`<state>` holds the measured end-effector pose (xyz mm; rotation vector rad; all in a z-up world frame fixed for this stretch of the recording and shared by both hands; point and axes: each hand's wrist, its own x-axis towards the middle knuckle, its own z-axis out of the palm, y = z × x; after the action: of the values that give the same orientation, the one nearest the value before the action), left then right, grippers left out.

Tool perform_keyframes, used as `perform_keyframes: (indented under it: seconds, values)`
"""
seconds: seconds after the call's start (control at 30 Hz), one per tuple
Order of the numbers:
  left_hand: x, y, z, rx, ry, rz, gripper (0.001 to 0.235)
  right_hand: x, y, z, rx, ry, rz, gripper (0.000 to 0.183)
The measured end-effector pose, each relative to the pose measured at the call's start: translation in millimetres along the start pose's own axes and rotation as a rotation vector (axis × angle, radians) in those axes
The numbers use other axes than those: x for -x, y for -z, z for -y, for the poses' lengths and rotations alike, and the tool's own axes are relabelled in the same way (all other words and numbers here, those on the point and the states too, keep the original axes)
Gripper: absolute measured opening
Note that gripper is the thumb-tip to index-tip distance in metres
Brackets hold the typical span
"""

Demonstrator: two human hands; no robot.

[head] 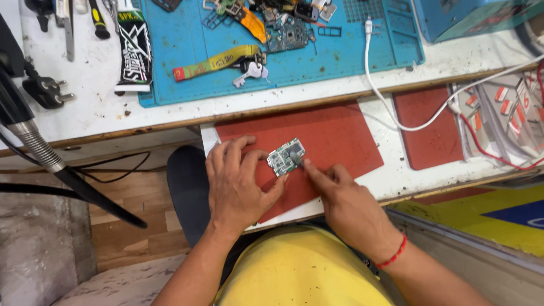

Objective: The person works on a small circuit board placed on a red mat. They repeatedly rub the board's surface with a small tool, then use a hot air gun to apply heat to specific areas. The person continues to rub and inspect the board throughout the clip.

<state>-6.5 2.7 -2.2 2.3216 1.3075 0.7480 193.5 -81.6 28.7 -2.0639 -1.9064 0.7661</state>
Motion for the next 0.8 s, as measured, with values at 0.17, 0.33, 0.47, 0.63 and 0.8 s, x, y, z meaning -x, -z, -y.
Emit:
perform_keyframes:
  seconds: [0.17, 0.33, 0.47, 0.63, 0.8]
  values:
    - [2.2, -2.0, 0.9, -0.005, -0.007, -0.007, 0.044, -17.7, -10.7, 0.6, -0.013, 0.034, -0.062, 0.067]
    - [-2.3, -0.2, 2.2, -0.004, -0.009, 0.001, 0.046, -12.3, -3.8, -1.7, 0.005, 0.049, -0.103, 0.062]
    - [1.6, 0.4, -0.2, -0.003, -0.001, -0.002, 0.046, -5.1, -6.7, -0.3, -0.023, 0.169, -0.061, 0.062]
    - [7.9, 0.9, 0.8, -0.001, 0.002, -0.014, 0.045, -10.0, 0.6, 4.2, 0.046, 0.070, 0.034, 0.065]
    - [2.6, 1.3, 1.1, 0.022, -0.009, -0.012, 0.045, -18.6, 5.6, 5.9, 0.038, 0.033, -0.030, 0.062]
